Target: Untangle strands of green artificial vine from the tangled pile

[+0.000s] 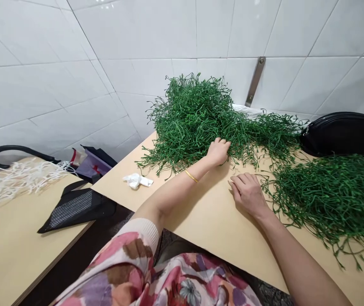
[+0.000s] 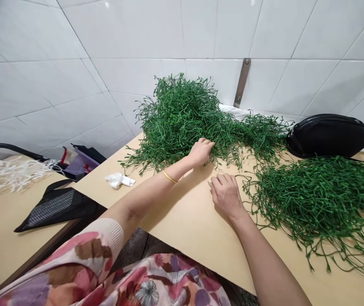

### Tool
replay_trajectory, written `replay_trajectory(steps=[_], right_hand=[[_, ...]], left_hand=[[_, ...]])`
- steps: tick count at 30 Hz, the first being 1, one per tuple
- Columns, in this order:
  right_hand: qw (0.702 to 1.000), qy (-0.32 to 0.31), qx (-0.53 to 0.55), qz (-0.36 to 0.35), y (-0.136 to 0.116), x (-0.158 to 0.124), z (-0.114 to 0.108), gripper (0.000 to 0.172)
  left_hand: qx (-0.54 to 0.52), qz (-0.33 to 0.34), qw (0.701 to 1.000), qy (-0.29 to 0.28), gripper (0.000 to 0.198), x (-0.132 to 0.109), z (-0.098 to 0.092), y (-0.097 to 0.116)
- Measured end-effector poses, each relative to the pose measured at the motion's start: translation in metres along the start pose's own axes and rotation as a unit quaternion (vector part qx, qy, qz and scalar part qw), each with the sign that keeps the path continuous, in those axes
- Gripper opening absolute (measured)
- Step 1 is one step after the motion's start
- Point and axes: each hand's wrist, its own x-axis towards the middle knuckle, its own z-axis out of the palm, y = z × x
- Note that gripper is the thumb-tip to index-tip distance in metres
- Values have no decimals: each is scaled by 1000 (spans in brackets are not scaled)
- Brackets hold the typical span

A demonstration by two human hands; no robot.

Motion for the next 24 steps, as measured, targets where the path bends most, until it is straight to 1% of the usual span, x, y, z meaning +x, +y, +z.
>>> replay_trajectory(steps=[2,4,5,8,10,13,15,17,18,20,21,22,24], right_hand=[[1000,-7,4,5,3,-1,1,19],[1000,-8,9,14,7,-4,3,19],[1000,-5,13,22,10,-5,4,19],[997,4,38,64,17,-6,7,21],[994,3,60,90,20,1,7,22],[992,4,71,108,18,25,11,26],[992,15,48,117,15,45,19,29],[992,7,22,124,11,62,32,35],[992,-11,13,128,10,68,38,35],[988,-57,8,142,10,75,49,28],[986,-67,9,152,12,76,52,25],[984,-64,14,163,16,75,53,23],[983,-25,35,177,26,73,48,24]], left_hand=[[35,24,998,-55,14,-7,0,-20],[62,34,994,-80,17,-14,3,-28],[68,35,994,-81,19,-18,5,-29],[35,37,997,-59,20,-25,7,-27],[-28,40,999,-19,22,-26,6,-27],[-132,42,989,59,25,-25,1,-30],[-155,35,982,98,27,-23,-4,-34],[-128,32,984,122,28,-23,-10,-37],[-101,32,986,125,28,-23,-13,-39],[-43,34,992,117,27,-23,-17,-44],[-19,31,994,107,26,-24,-18,-46],[1,28,995,97,25,-24,-18,-49],[25,24,996,88,23,-24,-18,-53]])
